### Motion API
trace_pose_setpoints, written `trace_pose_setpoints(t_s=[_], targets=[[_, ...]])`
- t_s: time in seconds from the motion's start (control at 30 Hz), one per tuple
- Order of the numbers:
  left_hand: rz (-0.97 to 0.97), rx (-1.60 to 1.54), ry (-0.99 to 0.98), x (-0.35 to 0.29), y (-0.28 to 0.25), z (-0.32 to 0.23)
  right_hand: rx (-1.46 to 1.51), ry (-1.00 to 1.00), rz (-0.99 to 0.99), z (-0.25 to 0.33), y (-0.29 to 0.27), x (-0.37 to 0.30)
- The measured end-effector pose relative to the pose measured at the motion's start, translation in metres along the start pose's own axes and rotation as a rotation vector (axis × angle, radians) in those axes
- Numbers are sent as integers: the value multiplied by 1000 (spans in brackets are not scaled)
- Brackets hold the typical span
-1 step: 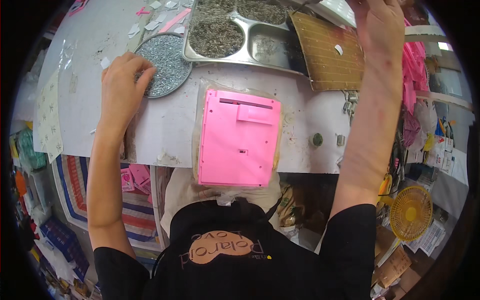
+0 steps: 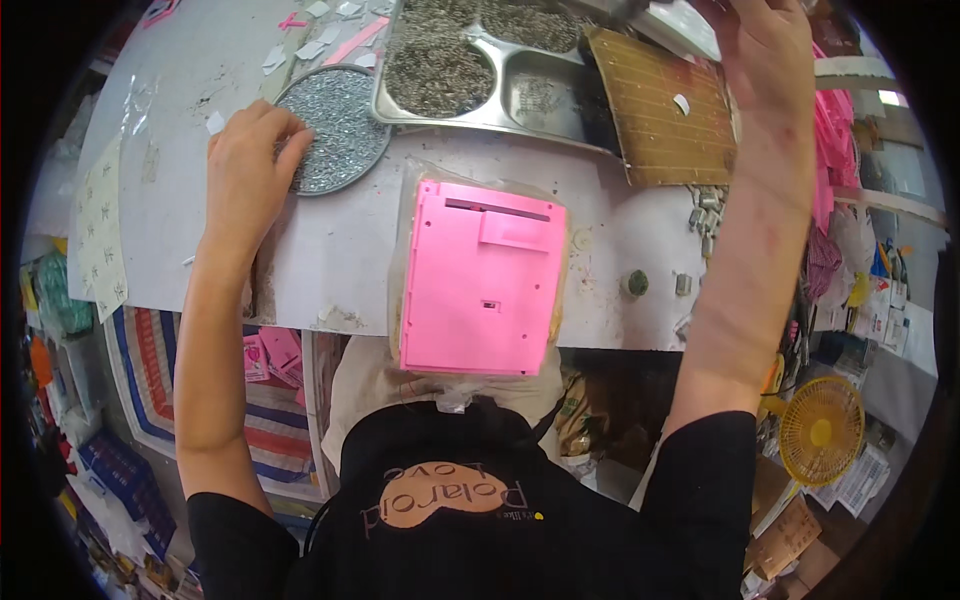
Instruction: Assembling the internal components of a pink plastic toy, including soldering wires and driving screws.
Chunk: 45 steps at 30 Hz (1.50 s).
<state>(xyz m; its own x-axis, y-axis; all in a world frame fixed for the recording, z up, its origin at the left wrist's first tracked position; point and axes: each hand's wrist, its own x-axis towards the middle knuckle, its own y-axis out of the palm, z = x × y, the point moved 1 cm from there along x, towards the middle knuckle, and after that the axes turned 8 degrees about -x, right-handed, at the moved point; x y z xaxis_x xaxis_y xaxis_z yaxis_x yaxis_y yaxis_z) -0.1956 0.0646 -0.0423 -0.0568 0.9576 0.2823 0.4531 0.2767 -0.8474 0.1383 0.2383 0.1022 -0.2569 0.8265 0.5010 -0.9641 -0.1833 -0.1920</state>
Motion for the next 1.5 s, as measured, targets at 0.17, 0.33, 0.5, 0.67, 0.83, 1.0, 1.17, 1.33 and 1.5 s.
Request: trace_pose_setpoints(t_s=[0.17,0.33,0.5,0.67,0.83,1.0,1.17,1.33,1.5], targets=[[-91,-130,-22,-4,0,7,378,-59,594,33,21,-24],[45,-571,176,-52,-7,-84,740,33,520,26,32,-103],[168,-722,440,-90,-9,-145,687,96,337,97,48,-172],[199,-691,471,-92,-11,-152,701,98,303,100,53,-186],[269,-641,497,-88,-12,-153,800,131,315,97,52,-191],[473,-490,603,-76,-21,-155,718,121,402,88,53,-194],[625,-527,664,-70,-17,-166,666,239,379,96,54,-202],[386,-624,366,-58,-19,-138,704,202,331,90,19,-230],[262,-473,305,-92,-1,-131,465,99,281,81,23,-251]])
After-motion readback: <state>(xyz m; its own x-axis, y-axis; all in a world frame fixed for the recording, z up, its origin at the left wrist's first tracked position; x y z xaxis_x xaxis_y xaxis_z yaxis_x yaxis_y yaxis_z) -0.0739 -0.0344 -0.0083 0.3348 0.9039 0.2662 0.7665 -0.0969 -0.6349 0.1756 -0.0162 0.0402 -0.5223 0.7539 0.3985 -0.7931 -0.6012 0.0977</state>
